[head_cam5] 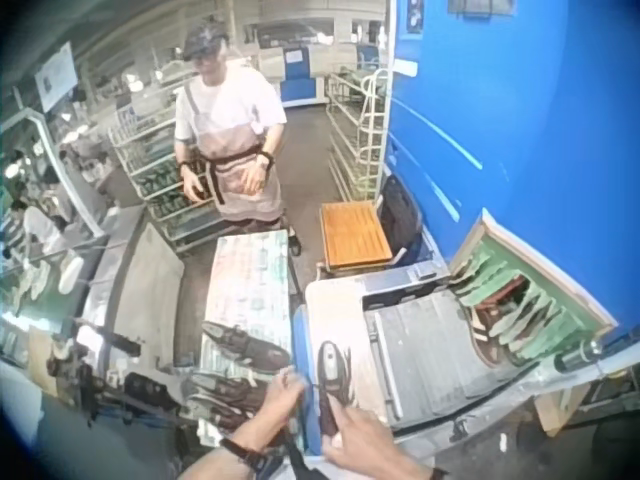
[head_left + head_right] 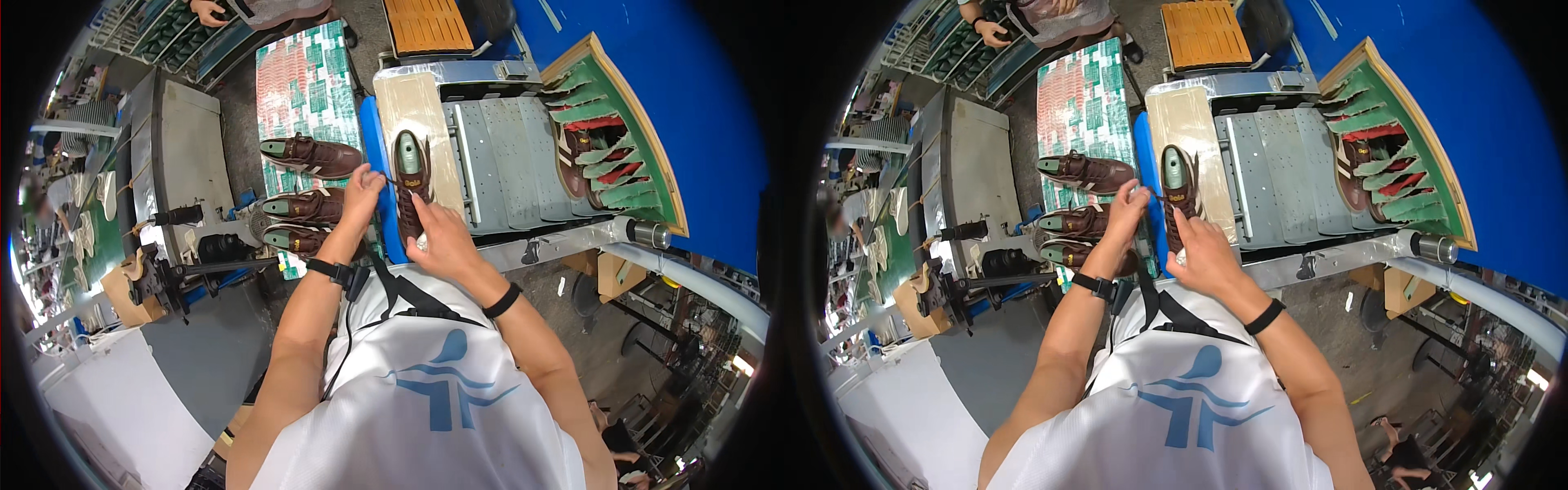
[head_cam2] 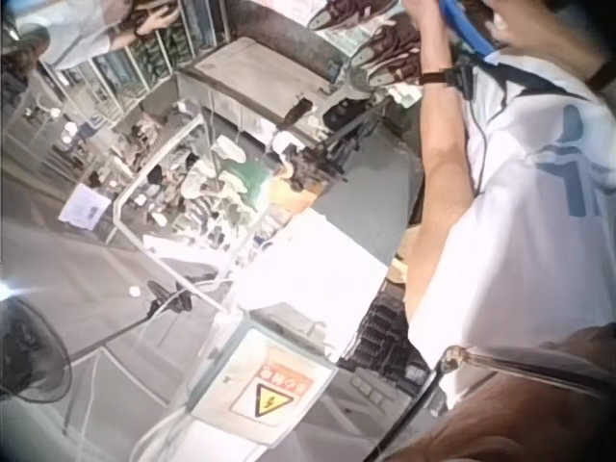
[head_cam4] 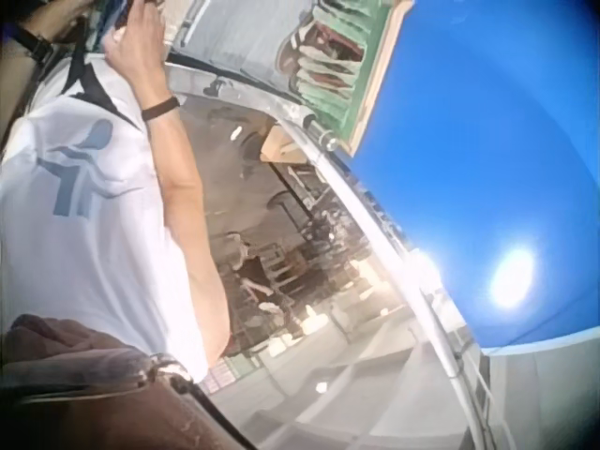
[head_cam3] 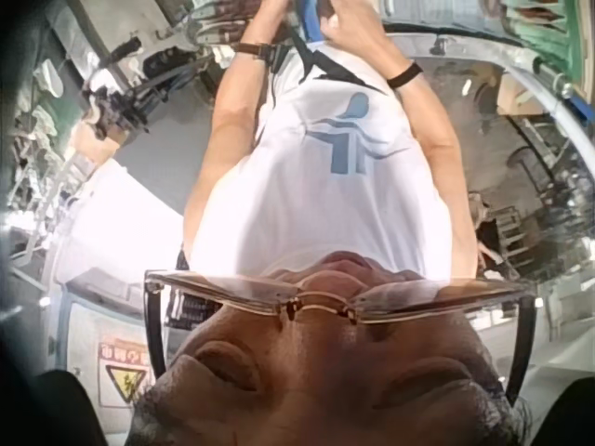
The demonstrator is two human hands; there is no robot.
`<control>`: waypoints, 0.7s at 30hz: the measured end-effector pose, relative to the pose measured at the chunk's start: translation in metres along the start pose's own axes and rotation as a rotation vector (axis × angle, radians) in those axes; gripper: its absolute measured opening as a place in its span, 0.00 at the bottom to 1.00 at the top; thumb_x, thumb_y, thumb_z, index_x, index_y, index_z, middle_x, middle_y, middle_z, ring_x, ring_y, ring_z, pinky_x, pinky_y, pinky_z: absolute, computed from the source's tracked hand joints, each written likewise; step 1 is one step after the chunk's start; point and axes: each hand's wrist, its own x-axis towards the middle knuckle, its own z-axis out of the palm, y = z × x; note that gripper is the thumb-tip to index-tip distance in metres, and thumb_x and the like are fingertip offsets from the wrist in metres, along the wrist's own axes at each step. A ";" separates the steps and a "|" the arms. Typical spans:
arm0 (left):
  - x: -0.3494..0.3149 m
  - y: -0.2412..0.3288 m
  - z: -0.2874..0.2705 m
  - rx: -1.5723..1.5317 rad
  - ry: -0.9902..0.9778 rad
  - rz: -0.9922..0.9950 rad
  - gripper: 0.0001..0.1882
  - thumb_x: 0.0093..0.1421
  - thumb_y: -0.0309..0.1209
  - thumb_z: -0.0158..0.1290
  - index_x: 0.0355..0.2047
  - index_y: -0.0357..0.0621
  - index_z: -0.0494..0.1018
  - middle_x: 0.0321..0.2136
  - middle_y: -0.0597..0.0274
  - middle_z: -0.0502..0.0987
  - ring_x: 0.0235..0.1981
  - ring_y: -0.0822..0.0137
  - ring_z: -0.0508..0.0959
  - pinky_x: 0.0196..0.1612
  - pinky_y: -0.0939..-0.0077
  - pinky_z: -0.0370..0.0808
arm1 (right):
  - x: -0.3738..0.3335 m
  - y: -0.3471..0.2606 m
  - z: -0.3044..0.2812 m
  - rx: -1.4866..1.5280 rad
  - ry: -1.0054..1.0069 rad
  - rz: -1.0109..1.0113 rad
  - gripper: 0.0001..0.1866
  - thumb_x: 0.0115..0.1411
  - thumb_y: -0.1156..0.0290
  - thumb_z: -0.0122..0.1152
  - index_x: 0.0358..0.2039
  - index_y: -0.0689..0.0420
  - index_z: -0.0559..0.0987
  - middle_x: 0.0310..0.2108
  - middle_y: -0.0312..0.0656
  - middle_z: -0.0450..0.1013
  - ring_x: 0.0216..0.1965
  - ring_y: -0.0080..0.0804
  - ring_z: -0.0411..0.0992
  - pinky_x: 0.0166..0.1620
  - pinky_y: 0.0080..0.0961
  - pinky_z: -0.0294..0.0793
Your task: Remove shoe lasts from finished shoes and prepare them for next steps in an assembly line.
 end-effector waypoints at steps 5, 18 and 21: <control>0.020 0.036 0.024 0.775 0.082 0.523 0.40 0.65 0.44 0.69 0.69 0.31 0.70 0.60 0.43 0.80 0.60 0.54 0.81 0.62 0.61 0.77 | 0.016 0.012 0.021 -0.183 0.002 -0.090 0.43 0.56 0.63 0.70 0.70 0.72 0.71 0.39 0.54 0.74 0.41 0.56 0.73 0.50 0.48 0.73; 0.071 0.045 0.024 0.793 -0.158 0.228 0.29 0.59 0.47 0.75 0.54 0.41 0.86 0.41 0.49 0.90 0.41 0.60 0.89 0.48 0.63 0.83 | 0.047 -0.026 0.022 0.186 -0.277 0.106 0.38 0.56 0.59 0.66 0.64 0.71 0.76 0.45 0.62 0.80 0.47 0.62 0.80 0.54 0.50 0.79; 0.075 0.039 0.022 0.767 -0.181 0.263 0.30 0.58 0.48 0.76 0.53 0.40 0.87 0.41 0.48 0.90 0.42 0.59 0.89 0.49 0.62 0.83 | 0.026 -0.043 0.049 0.218 -0.273 -0.060 0.37 0.57 0.61 0.66 0.64 0.70 0.77 0.44 0.62 0.80 0.47 0.61 0.80 0.54 0.49 0.79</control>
